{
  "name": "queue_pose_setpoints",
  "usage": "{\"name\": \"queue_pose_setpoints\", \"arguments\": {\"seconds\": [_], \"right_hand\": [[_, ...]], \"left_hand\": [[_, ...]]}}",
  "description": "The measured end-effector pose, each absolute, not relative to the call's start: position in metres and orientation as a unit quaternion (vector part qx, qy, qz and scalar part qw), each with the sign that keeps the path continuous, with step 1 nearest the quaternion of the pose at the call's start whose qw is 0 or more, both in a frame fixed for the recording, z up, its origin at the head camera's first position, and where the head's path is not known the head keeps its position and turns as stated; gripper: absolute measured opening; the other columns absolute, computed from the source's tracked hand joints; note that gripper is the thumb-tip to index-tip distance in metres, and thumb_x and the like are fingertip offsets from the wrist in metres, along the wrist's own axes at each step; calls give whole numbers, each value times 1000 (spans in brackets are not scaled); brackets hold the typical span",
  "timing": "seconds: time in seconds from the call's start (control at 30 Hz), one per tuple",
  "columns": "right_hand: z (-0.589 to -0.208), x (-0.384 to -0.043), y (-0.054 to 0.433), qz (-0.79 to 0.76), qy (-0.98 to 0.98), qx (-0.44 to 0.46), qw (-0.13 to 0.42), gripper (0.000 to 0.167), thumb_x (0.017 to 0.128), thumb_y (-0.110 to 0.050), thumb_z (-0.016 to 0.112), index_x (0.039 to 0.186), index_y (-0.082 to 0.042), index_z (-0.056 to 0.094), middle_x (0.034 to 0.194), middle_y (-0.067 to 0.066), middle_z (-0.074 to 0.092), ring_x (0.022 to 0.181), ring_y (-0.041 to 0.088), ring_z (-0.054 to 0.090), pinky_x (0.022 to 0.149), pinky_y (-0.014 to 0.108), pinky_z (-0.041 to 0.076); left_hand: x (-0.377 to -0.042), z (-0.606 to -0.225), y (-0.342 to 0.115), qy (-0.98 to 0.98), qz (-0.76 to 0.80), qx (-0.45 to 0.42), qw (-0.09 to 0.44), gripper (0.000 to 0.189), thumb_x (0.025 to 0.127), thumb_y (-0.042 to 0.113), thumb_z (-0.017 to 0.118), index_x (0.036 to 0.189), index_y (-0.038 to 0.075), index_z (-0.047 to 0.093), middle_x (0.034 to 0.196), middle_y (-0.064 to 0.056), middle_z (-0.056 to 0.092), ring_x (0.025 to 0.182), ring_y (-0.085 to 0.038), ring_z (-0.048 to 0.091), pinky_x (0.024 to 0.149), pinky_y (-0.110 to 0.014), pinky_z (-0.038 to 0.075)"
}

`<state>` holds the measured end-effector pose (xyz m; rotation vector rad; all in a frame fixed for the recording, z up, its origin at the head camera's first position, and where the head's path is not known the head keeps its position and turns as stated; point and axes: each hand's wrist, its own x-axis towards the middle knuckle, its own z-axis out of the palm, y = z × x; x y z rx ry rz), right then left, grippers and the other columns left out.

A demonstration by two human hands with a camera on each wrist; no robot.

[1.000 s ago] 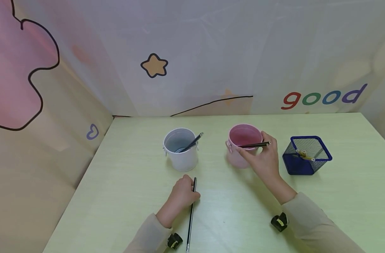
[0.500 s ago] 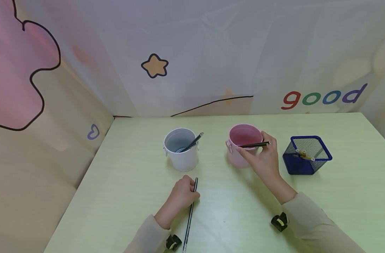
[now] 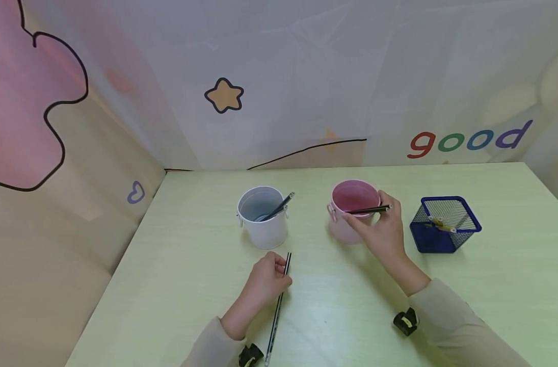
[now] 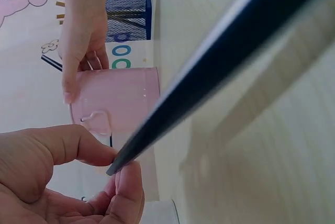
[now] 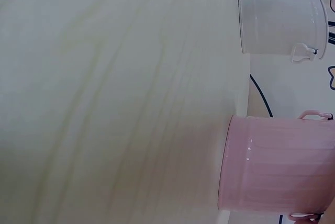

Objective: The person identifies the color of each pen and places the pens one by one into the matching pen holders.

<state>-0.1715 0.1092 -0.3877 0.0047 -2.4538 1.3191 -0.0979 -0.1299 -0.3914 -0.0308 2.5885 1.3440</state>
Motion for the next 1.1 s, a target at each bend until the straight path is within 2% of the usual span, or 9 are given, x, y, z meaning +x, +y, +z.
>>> {"name": "queue_pose_setpoints", "arguments": {"seconds": [0.4, 0.57, 0.83, 1.1], "right_hand": [[-387, -173, 111, 462, -869, 3, 176, 82, 74, -22, 82, 136, 5, 37, 137, 27, 35, 125, 40, 42, 102, 56, 39], [-388, -172, 111, 461, -869, 3, 179, 81, 73, -20, 83, 135, 6, 37, 136, 28, 35, 125, 41, 41, 102, 56, 40], [-389, -170, 108, 467, -870, -6, 158, 82, 75, -22, 82, 137, 4, 36, 138, 26, 34, 125, 40, 42, 102, 54, 40], [-388, -170, 109, 461, -870, 4, 176, 81, 74, -21, 82, 136, 4, 37, 136, 26, 36, 124, 39, 43, 102, 55, 40]], "left_hand": [[-96, -386, -130, 873, 480, 8, 83, 19, 75, 0, 63, 93, -3, 55, 81, -8, 56, 72, -15, 50, 64, -24, 45], [-96, -387, -132, 855, 510, 20, 90, 19, 76, 1, 64, 93, -4, 57, 82, -9, 59, 72, -14, 52, 66, -23, 48], [-93, -385, -136, 838, 538, 34, 80, 19, 75, 0, 63, 92, -5, 59, 81, -9, 61, 71, -13, 53, 65, -21, 47], [-94, -377, -132, 820, 567, 42, 66, 18, 76, -3, 62, 94, -5, 59, 84, -11, 60, 73, -13, 54, 65, -19, 47]]}}
